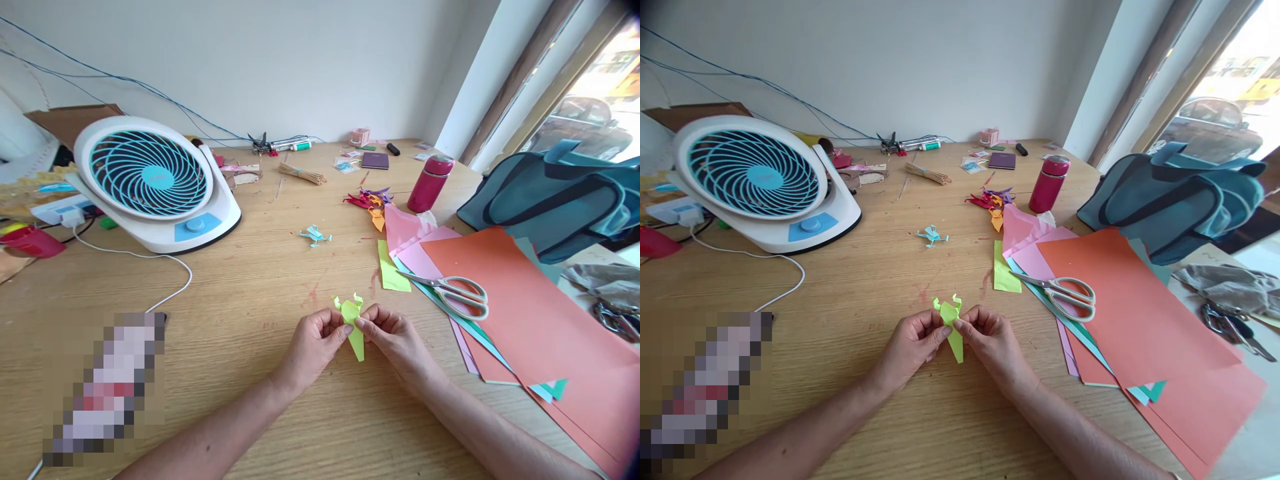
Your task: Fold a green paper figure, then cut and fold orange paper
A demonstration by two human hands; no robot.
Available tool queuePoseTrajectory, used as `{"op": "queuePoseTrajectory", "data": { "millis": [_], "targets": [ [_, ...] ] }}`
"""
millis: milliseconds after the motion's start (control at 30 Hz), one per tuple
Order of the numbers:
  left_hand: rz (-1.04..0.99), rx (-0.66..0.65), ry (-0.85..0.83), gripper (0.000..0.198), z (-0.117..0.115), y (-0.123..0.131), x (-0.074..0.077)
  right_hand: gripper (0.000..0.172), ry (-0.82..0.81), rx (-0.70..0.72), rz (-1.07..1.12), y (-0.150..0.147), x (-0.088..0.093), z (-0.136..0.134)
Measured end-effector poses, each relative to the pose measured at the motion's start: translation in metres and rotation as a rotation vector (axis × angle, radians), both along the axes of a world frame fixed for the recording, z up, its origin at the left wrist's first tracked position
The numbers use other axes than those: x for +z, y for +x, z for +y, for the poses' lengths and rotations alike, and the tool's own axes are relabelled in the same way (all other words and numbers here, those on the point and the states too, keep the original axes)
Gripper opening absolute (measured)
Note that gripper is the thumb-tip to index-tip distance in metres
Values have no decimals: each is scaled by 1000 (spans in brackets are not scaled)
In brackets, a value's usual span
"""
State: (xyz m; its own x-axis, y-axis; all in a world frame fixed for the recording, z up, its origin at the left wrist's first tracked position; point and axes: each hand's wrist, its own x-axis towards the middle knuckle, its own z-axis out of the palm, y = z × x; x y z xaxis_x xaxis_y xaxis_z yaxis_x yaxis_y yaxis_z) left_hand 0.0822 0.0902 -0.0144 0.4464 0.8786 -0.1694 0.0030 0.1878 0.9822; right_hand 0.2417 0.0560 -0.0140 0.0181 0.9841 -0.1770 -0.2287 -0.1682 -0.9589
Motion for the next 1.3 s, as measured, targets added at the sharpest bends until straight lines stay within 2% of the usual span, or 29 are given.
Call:
{"op": "queuePoseTrajectory", "data": {
  "millis": [200,400,567,767,967,1300],
  "targets": [
    [16,12,-23,31,-1,2,1,41,15,25,-9,0,0,0],
    [78,20,37,26,-3,1,2,40,27,10,-11,-2,2,-2],
    [128,2,115,22,-4,0,0,47,48,23,-93,-2,3,-3],
    [90,40,20,28,-2,1,2,43,29,-18,-62,-3,7,-2],
    [50,76,-36,31,-2,1,2,43,35,39,-109,-4,10,-4],
    [53,-14,46,29,-3,1,-5,43,44,-4,-102,-2,0,-2]
  ]
}}
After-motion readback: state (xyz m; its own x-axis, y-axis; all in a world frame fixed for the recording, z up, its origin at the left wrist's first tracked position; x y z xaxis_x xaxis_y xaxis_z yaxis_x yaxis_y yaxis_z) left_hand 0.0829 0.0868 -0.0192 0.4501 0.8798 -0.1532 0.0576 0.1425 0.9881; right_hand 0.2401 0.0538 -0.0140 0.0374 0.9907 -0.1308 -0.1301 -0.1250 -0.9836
